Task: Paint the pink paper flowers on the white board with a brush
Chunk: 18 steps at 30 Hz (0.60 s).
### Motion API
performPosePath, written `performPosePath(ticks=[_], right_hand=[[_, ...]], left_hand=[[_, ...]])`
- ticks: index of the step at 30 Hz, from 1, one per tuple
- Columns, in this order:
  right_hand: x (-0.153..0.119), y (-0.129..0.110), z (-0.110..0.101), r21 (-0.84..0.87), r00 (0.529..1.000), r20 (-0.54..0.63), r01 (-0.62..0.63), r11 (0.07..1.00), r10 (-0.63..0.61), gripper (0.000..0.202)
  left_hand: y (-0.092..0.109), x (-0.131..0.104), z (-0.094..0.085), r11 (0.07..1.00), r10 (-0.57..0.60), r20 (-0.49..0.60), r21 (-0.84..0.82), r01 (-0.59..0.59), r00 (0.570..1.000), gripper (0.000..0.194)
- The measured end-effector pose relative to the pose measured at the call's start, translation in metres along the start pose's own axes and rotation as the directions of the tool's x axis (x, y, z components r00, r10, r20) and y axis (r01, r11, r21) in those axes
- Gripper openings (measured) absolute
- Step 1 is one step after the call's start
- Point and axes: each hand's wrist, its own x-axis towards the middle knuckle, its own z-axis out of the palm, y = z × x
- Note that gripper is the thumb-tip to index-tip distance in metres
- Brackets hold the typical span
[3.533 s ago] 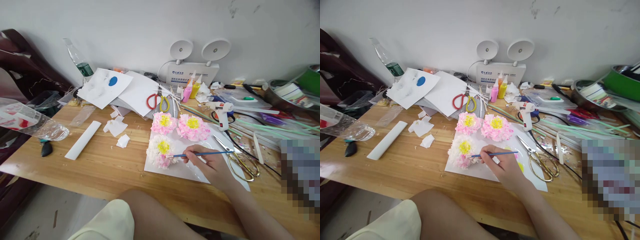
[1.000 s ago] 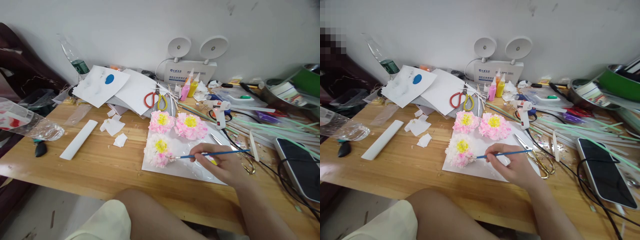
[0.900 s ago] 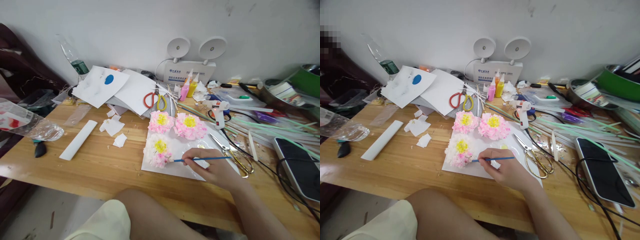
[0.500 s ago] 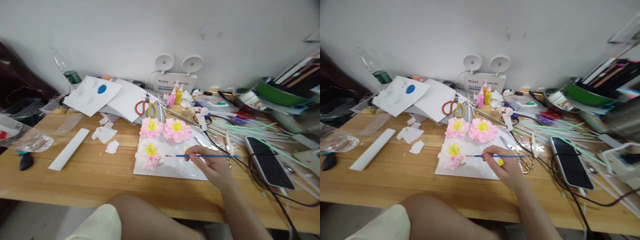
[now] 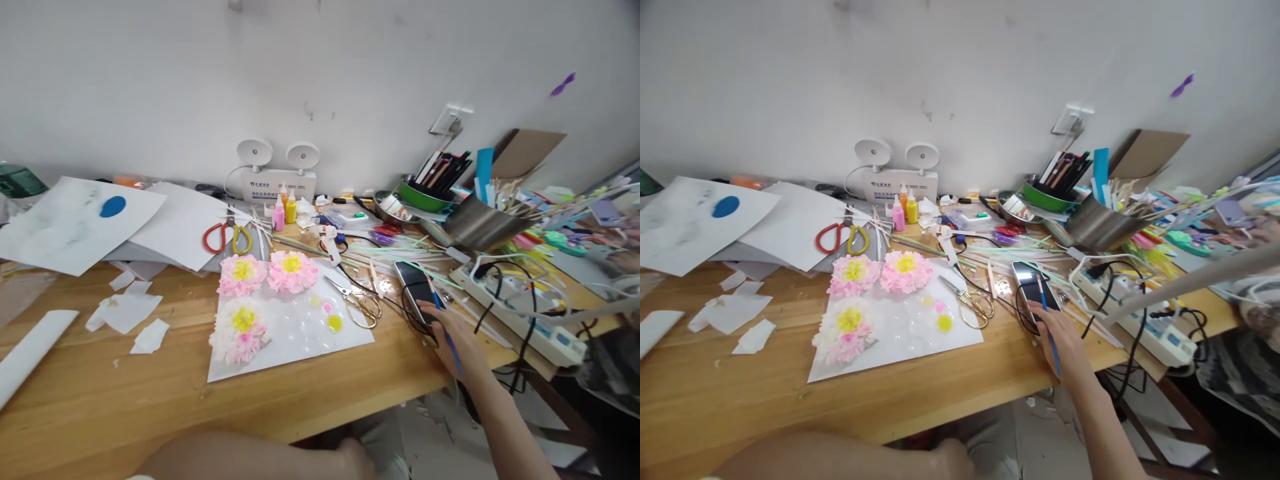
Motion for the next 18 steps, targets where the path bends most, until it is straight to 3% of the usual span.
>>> performPosePath(ticks=[3,8,11,14,18], right_hand=[[0.007,0.012,0.007,-0.033,0.998,0.060,0.018,0.999,-0.016,0.027],[0.017,0.012,0.005,-0.010,1.000,-0.015,-0.027,1.000,0.026,0.028],[0.018,0.001,-0.005,0.083,0.991,-0.107,-0.068,0.994,0.077,0.028],[0.016,-0.015,-0.013,0.137,0.990,-0.111,-0.067,0.988,0.083,0.028],[0.012,-0.043,-0.013,0.196,0.994,-0.084,-0.050,0.979,0.068,0.031]], left_hand=[[0.000,-0.003,-0.003,0.999,0.016,0.168,0.031,-0.022,0.986,0.017],[-0.001,-0.006,-0.011,0.998,0.020,0.266,0.044,-0.033,0.964,0.016],[-0.001,-0.006,-0.010,0.999,0.004,0.254,0.050,-0.017,0.967,0.016],[-0.001,-0.004,-0.004,1.000,-0.002,0.211,0.023,-0.003,0.978,0.019],[-0.004,0.003,0.009,0.996,-0.021,0.074,-0.088,0.027,0.997,0.045]])
